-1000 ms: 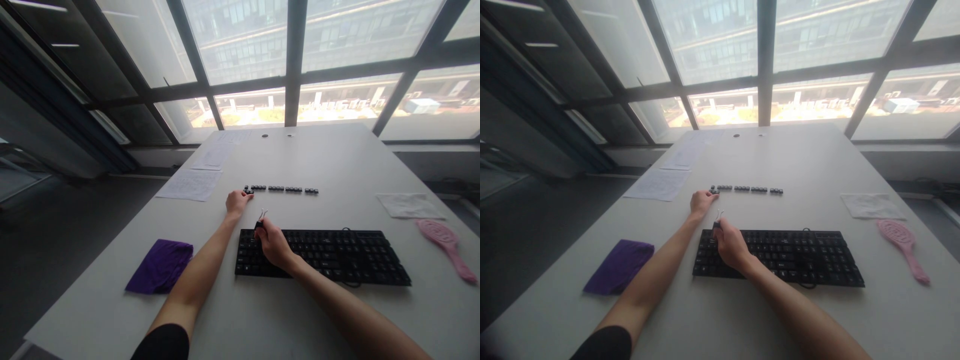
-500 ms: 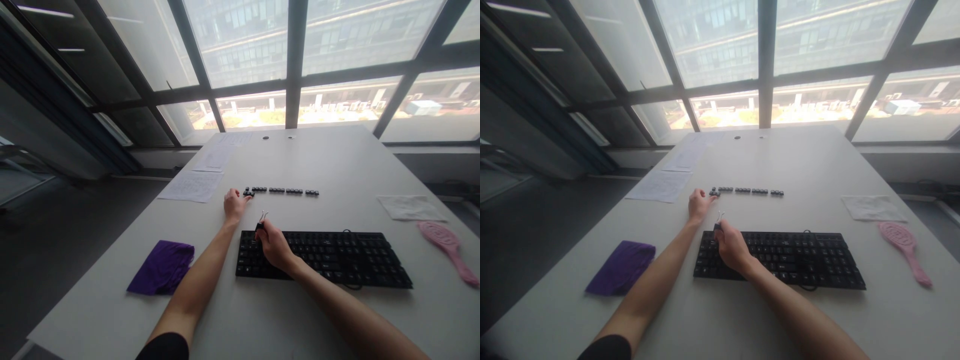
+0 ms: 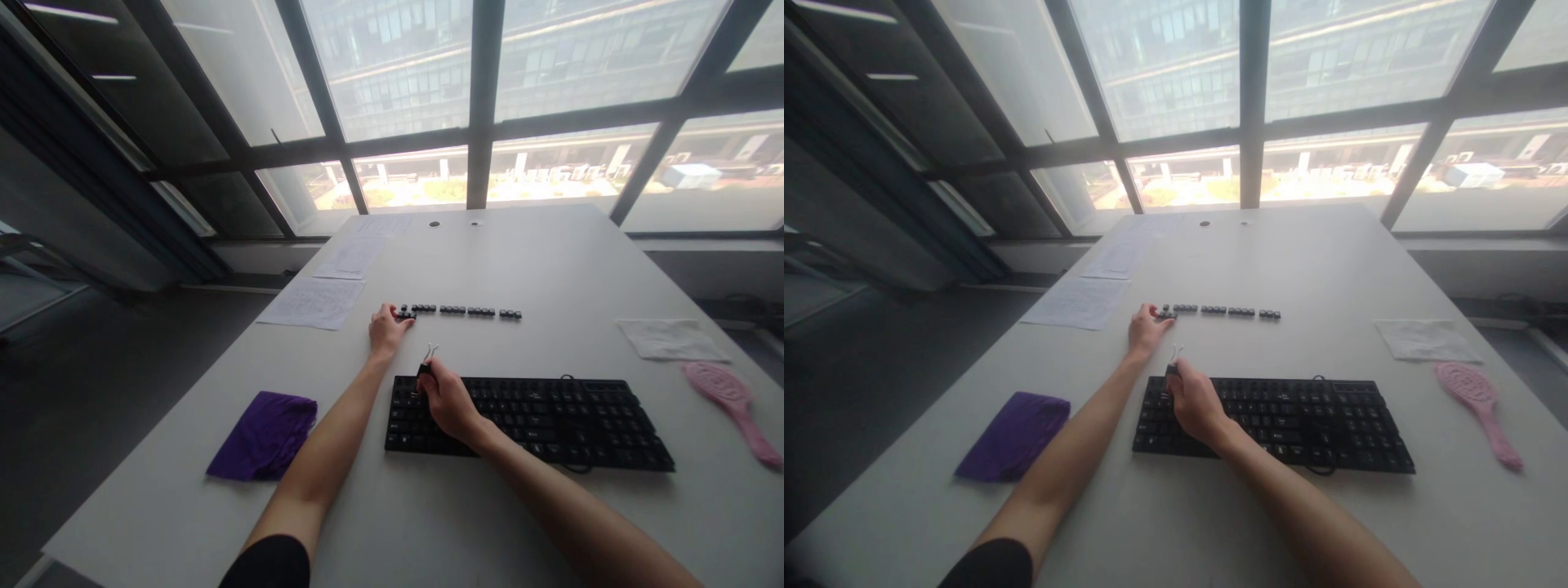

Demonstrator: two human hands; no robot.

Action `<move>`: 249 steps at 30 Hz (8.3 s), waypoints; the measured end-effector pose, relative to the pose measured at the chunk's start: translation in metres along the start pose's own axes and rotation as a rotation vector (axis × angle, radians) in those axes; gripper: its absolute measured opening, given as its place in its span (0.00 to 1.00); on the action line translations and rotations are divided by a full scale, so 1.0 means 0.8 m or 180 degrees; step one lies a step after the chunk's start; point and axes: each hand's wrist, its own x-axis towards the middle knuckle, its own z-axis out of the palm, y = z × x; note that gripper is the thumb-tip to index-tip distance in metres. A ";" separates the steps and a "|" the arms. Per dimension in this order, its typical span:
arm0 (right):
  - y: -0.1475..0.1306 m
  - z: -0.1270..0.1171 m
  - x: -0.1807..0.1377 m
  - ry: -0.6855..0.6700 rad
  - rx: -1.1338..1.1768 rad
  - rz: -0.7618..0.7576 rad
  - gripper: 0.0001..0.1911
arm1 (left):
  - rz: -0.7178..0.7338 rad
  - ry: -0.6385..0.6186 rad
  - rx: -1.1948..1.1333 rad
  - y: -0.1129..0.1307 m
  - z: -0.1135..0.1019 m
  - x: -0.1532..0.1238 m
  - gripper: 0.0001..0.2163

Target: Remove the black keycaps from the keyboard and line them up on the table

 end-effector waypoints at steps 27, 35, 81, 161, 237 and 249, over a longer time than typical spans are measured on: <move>0.001 -0.004 0.009 0.0989 0.0424 -0.0068 0.06 | 0.0047 0.0402 -0.1149 0.005 -0.032 -0.013 0.10; -0.006 -0.020 0.007 0.0794 0.0124 -0.0151 0.06 | 0.0586 -0.0252 -0.1230 0.038 -0.097 -0.131 0.05; 0.003 -0.014 -0.006 0.0307 -0.0411 -0.0177 0.08 | 0.1116 -0.0586 -0.1229 0.038 -0.105 -0.190 0.10; 0.001 -0.020 0.000 0.0381 0.0123 0.0174 0.05 | 0.0994 -0.0040 -0.0178 0.023 0.009 0.004 0.07; 0.008 -0.034 -0.018 -0.0019 -0.0658 -0.0765 0.10 | 0.1369 -0.0745 -0.1059 0.056 -0.104 -0.188 0.10; 0.007 -0.040 -0.012 0.0417 -0.0028 0.0124 0.08 | 0.1957 -0.0867 -0.0913 0.061 -0.111 -0.188 0.07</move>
